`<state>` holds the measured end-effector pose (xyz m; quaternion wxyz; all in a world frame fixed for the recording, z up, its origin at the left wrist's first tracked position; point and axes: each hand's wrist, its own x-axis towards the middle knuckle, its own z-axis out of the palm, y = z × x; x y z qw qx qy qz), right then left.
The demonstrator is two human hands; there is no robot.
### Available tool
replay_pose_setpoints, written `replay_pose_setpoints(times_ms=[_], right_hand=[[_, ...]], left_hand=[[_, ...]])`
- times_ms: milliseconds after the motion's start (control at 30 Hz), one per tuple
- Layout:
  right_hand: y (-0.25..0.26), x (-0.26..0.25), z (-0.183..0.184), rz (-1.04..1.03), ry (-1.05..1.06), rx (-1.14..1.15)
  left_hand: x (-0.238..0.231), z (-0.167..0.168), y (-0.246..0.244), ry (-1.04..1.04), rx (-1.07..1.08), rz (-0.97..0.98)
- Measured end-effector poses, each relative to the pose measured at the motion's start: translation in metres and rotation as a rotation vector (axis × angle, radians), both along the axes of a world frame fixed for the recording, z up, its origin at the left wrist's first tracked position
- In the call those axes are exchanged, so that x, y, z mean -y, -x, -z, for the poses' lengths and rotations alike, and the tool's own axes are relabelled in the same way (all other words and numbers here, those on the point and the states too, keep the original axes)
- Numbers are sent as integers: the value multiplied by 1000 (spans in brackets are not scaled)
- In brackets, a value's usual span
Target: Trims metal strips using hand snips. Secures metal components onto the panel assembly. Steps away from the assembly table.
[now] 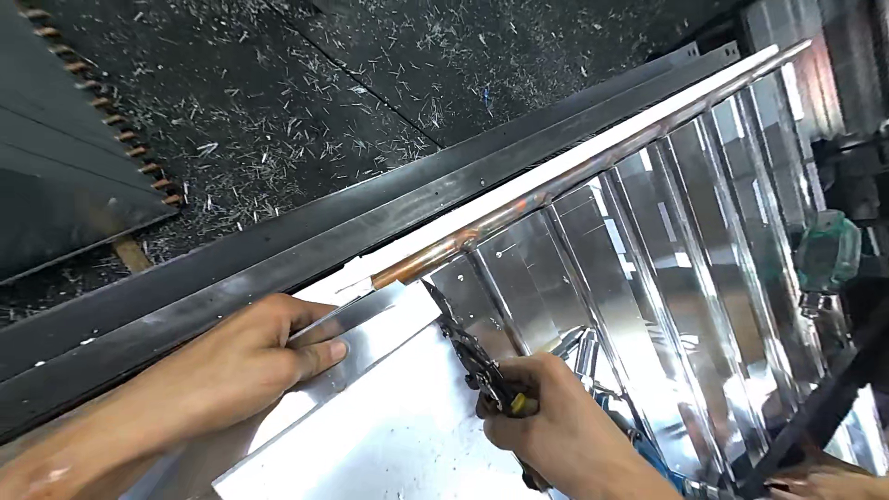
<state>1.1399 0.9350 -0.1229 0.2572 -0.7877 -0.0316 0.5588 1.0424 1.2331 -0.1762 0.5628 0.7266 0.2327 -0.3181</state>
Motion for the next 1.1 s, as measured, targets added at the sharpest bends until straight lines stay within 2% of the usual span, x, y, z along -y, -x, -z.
replay_pose_setpoints(times_ms=[100,267,400,533,600,700,800,867,967,1033,1100], right_hand=[[4,1,0,21,12,51],[-1,-7,-3,0,34,-19],[11,-15,-9,44,98,130],[40,-11,-20,8,119,277],[73,-2,-33,-71,149,313],[149,21,-40,-69,153,336],[241,50,-21,19,240,587],[302,69,-2,100,291,792],[357,83,22,229,438,1004],[375,84,26,328,478,1028],[383,78,14,386,433,996]], left_hand=[[0,-2,-2,4,-16,-3],[0,1,-1,-42,24,34],[3,-8,-4,-27,-10,4],[5,-6,11,-244,89,102],[5,-13,27,-244,117,40],[9,-52,58,20,84,-334],[21,-83,94,537,-55,-707],[33,-93,128,871,-194,-750],[60,-98,178,1213,-266,-641],[79,-102,211,1289,-269,-606],[94,-109,239,1234,-276,-623]])
